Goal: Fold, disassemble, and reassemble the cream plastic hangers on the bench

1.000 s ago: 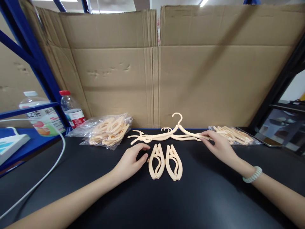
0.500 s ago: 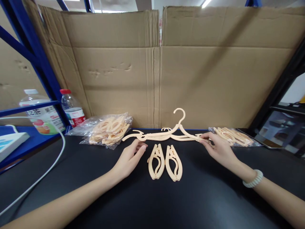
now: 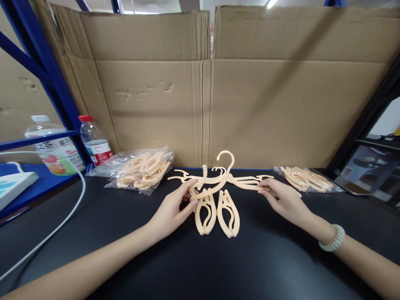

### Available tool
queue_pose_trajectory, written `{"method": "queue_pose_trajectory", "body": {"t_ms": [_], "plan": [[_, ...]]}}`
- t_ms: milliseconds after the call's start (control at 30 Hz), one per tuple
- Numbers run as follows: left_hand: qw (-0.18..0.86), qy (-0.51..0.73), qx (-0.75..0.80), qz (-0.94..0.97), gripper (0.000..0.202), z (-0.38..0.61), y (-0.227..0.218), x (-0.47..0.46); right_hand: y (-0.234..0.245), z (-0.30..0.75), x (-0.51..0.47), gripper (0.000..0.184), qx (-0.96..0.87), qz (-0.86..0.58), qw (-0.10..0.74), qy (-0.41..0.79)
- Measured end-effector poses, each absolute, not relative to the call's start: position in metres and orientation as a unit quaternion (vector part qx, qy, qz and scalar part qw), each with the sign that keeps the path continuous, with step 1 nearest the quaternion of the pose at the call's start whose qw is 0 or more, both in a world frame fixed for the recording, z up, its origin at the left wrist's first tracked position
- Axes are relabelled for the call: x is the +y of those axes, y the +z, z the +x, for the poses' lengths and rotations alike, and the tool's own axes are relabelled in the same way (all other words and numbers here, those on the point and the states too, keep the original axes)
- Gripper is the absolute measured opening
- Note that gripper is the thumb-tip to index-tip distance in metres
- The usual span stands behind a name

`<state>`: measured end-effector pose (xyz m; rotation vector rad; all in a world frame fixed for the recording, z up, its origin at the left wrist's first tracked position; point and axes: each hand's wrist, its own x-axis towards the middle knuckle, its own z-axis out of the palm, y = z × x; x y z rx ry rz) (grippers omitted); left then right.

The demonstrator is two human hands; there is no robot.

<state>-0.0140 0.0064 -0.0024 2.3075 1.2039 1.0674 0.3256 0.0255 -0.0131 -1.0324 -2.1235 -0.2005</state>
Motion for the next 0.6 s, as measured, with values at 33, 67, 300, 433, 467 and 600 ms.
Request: {"method": "queue_pose_trajectory", "body": {"t_ms": [33,67,300,433,467,600], "plan": [[0.148,0.368,0.426,0.813,0.044,-0.0137,-0.0020,0.0060,-0.0132,0.3247,0.0247,0.011,-0.832,-0.399,0.378,-0.075],[0.135,0.364,0.430,0.815,0.044,-0.0136,-0.0018,0.0057,-0.0133,0.3237,0.0240,0.012,-0.834,-0.394,0.379,-0.075],[0.106,0.373,0.431,0.815,0.030,-0.0170,-0.0058,0.0098,-0.0096,0.3195,0.0224,0.024,-0.868,-0.342,0.344,-0.111],[0.100,0.373,0.432,0.815,0.032,-0.0181,-0.0059,0.0118,-0.0054,0.3195,0.0227,0.024,-0.871,-0.351,0.300,-0.167],[0.096,0.372,0.431,0.816,0.032,-0.0178,-0.0055,0.0117,-0.0048,0.3197,0.0225,0.023,-0.865,-0.363,0.290,-0.190],[0.080,0.370,0.428,0.821,0.032,-0.0163,-0.0036,0.0110,-0.0053,0.3194,0.0196,0.022,-0.823,-0.419,0.268,-0.273]]}}
